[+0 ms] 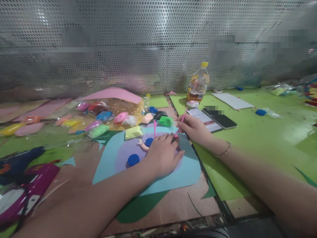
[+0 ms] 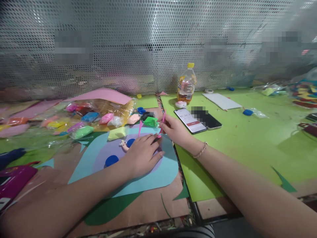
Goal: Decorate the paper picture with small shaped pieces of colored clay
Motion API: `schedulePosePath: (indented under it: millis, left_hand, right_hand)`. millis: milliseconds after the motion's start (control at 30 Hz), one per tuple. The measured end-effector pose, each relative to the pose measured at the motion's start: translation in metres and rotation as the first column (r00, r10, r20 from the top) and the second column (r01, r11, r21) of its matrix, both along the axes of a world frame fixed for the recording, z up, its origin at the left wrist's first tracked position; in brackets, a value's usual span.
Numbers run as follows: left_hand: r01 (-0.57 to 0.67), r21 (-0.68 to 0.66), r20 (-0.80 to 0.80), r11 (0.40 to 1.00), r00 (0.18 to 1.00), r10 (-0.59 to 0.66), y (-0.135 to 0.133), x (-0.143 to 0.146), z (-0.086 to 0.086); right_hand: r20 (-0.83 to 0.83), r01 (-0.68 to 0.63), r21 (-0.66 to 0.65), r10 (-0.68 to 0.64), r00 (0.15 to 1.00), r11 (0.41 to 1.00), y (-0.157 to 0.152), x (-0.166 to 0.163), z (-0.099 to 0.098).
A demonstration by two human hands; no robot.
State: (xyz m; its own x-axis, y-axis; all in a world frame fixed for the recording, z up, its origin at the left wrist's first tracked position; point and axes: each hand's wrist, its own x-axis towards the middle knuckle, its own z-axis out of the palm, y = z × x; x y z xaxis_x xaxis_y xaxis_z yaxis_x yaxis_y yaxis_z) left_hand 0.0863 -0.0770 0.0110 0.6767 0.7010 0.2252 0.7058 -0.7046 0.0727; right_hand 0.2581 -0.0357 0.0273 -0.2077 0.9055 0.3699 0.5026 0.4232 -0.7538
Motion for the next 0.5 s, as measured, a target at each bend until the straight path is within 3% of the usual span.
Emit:
schedulePosePath:
  millis: [500]
  left_hand:
    - [-0.009,-0.004,-0.017,1.000,1.000,0.009,-0.0022,-0.0003,0.0032]
  right_hand:
    - [-0.007,0.007,-0.015,-0.007,1.000,1.000,0.0000,0.0074,-0.0008]
